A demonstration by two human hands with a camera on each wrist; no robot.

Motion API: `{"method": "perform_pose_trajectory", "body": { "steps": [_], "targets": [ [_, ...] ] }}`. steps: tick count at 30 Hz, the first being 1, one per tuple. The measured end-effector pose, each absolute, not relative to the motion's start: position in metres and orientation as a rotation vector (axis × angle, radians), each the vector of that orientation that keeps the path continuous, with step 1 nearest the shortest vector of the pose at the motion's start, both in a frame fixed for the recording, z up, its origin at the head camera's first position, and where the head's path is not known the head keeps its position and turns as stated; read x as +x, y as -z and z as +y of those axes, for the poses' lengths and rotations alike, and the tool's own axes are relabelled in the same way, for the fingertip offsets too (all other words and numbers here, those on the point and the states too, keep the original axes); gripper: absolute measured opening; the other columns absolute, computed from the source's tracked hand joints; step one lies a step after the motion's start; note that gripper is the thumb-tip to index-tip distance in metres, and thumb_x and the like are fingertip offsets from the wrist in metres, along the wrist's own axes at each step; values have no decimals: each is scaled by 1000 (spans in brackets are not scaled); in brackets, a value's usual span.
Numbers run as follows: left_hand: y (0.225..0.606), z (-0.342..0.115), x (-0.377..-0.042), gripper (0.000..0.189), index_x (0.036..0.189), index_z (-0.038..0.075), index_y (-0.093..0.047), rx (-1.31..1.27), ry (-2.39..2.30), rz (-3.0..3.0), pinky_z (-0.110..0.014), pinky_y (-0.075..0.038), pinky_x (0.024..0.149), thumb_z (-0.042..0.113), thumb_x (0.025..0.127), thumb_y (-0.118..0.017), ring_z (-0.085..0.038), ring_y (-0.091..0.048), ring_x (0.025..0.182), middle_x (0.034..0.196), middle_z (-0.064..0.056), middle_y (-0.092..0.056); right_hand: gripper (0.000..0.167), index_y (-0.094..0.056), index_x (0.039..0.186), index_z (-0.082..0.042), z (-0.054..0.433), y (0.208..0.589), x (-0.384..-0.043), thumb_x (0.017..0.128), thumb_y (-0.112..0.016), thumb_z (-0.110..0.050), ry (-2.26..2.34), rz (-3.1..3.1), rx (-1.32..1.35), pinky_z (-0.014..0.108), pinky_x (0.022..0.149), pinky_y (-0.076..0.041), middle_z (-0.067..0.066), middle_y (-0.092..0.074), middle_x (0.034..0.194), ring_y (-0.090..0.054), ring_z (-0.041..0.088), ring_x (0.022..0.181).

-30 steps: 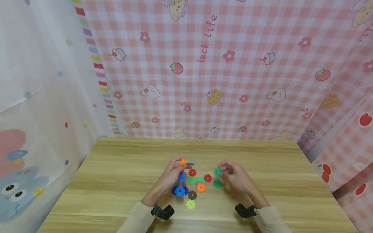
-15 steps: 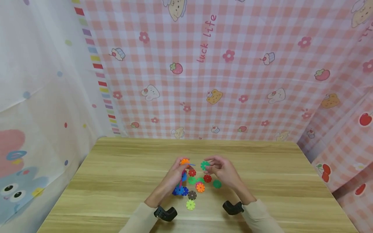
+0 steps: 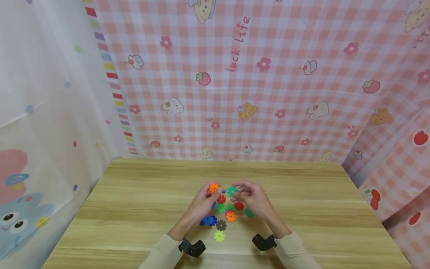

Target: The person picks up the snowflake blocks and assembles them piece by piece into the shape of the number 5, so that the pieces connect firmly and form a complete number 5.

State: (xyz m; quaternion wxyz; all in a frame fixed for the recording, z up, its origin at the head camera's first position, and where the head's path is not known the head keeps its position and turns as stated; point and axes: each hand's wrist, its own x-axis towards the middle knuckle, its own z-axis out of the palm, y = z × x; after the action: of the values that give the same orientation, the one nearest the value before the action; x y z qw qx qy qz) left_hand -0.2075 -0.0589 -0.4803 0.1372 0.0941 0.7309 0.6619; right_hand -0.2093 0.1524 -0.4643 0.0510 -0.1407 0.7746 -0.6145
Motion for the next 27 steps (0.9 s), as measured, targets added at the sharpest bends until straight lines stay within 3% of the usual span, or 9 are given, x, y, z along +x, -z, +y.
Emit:
{"method": "perform_pose_trajectory", "body": {
  "steps": [11, 19, 27],
  "targets": [
    [481, -53, -207, 43, 137, 15, -50, 267, -1959, 2088, -21, -30, 48, 40, 102, -52, -13, -34, 54, 74, 1, -39, 28, -65, 120, 2, 148, 464, -206, 93, -60, 8, 1901, 2349, -393, 48, 81, -57, 23, -69, 95, -71, 42, 89],
    [480, -50, -204, 46, 140, 16, -48, 277, -1934, 2124, -22, -29, 46, 43, 103, -50, -13, -32, 52, 68, 1, -37, 26, -66, 118, 4, 147, 464, -204, 92, -64, 5, 1898, 2398, -389, 44, 79, -59, 19, -70, 93, -74, 29, 83],
    [482, -49, -204, 47, 141, 16, -46, 297, -1911, 2161, -25, -33, 54, 44, 103, -48, -16, -36, 59, 76, -2, -41, 27, -65, 118, 8, 147, 465, -202, 92, -64, 6, 1946, 2376, -393, 43, 77, -59, 22, -72, 96, -74, 31, 83]
  ]
}}
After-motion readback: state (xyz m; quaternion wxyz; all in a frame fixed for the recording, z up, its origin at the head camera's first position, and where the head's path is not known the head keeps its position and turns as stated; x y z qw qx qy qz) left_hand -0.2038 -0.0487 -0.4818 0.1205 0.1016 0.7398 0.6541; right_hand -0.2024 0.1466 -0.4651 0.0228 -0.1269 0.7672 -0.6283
